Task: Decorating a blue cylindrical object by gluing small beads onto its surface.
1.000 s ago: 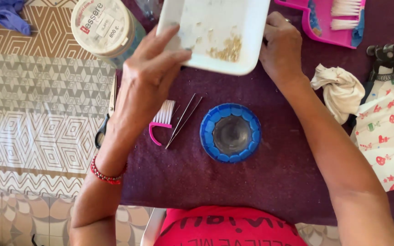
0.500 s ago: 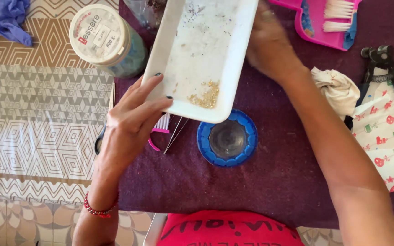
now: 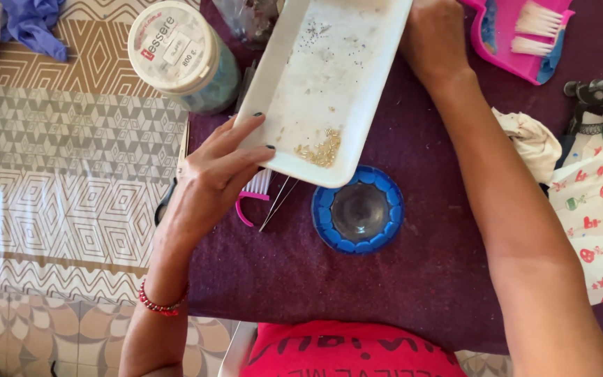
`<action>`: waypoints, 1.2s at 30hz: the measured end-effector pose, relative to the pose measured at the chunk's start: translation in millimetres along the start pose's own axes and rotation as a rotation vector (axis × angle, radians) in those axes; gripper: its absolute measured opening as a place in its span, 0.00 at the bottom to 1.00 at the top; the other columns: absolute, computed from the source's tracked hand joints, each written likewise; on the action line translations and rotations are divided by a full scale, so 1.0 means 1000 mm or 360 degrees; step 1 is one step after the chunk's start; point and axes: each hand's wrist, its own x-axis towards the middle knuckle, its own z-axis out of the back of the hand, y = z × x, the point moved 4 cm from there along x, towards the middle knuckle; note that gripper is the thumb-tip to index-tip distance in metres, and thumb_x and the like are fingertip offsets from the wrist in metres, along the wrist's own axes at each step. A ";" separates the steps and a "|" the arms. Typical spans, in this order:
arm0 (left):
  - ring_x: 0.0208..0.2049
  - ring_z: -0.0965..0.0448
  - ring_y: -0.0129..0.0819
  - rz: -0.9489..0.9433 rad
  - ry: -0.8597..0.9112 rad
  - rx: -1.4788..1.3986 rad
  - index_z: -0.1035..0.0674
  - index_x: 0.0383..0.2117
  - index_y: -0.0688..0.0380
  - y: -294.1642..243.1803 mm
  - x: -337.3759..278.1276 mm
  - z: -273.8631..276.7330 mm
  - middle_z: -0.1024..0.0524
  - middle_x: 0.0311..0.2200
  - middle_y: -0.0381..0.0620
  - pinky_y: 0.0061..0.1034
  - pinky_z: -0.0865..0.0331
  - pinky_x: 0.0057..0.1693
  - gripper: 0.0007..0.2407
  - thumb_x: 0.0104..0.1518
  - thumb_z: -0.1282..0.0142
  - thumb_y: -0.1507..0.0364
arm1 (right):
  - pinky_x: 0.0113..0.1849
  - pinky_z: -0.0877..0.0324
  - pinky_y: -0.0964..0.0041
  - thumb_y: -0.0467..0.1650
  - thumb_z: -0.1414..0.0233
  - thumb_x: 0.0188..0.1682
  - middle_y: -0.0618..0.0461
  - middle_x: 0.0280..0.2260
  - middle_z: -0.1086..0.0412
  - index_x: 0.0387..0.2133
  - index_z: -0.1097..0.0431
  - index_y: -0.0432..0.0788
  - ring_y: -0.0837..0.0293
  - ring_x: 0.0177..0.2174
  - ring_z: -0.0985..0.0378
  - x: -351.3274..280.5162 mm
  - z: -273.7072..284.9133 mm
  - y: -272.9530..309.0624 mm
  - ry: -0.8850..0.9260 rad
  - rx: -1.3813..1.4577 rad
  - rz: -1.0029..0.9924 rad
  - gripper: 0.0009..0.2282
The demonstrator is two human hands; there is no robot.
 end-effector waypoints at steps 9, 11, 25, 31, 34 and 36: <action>0.61 0.32 0.72 -0.0043 -0.0132 0.0121 0.18 0.45 0.61 0.012 0.020 -0.062 0.30 0.58 0.74 0.47 0.33 0.66 0.06 0.66 0.46 0.77 | 0.34 0.31 0.50 0.20 0.45 0.55 0.39 0.36 0.28 0.36 0.31 0.33 0.41 0.35 0.26 -0.049 0.061 0.004 0.0174 -0.0015 -0.0193 0.02; 0.62 0.32 0.69 -0.0067 -0.0037 0.0252 0.23 0.43 0.57 0.006 0.032 -0.071 0.30 0.58 0.69 0.50 0.30 0.61 0.04 0.66 0.49 0.76 | 0.35 0.29 0.49 0.21 0.42 0.57 0.42 0.36 0.26 0.39 0.29 0.35 0.45 0.34 0.23 -0.060 0.077 0.014 0.0402 0.0064 -0.0368 0.03; 0.58 0.28 0.58 -0.0111 0.0002 0.0451 0.24 0.38 0.55 0.013 0.050 -0.112 0.29 0.58 0.61 0.43 0.27 0.56 0.05 0.65 0.49 0.68 | 0.43 0.31 0.49 0.17 0.49 0.62 0.35 0.39 0.27 0.41 0.29 0.27 0.40 0.39 0.25 -0.086 0.149 0.061 -0.0139 0.0469 -0.0260 0.02; 0.61 0.26 0.53 0.0041 0.0001 0.0414 0.28 0.60 0.54 0.015 0.036 -0.090 0.36 0.67 0.55 0.37 0.26 0.62 0.26 0.54 0.31 0.72 | 0.40 0.32 0.49 0.19 0.43 0.56 0.43 0.38 0.30 0.40 0.25 0.36 0.43 0.37 0.27 -0.112 0.143 0.066 0.0185 0.0078 -0.0314 0.04; 0.57 0.22 0.51 0.0063 -0.0084 0.0320 0.28 0.59 0.60 0.019 0.030 -0.054 0.28 0.59 0.58 0.36 0.26 0.60 0.22 0.56 0.43 0.80 | 0.41 0.32 0.49 0.17 0.45 0.52 0.41 0.41 0.27 0.43 0.21 0.34 0.42 0.40 0.25 -0.115 0.146 0.061 0.0215 0.0175 -0.0310 0.09; 0.53 0.20 0.55 0.0049 -0.0158 0.0272 0.24 0.55 0.64 0.018 0.022 -0.030 0.21 0.52 0.60 0.39 0.27 0.58 0.18 0.58 0.55 0.86 | 0.44 0.30 0.49 0.15 0.47 0.50 0.38 0.43 0.26 0.45 0.20 0.31 0.40 0.42 0.24 -0.112 0.148 0.065 0.0197 0.0322 -0.0285 0.13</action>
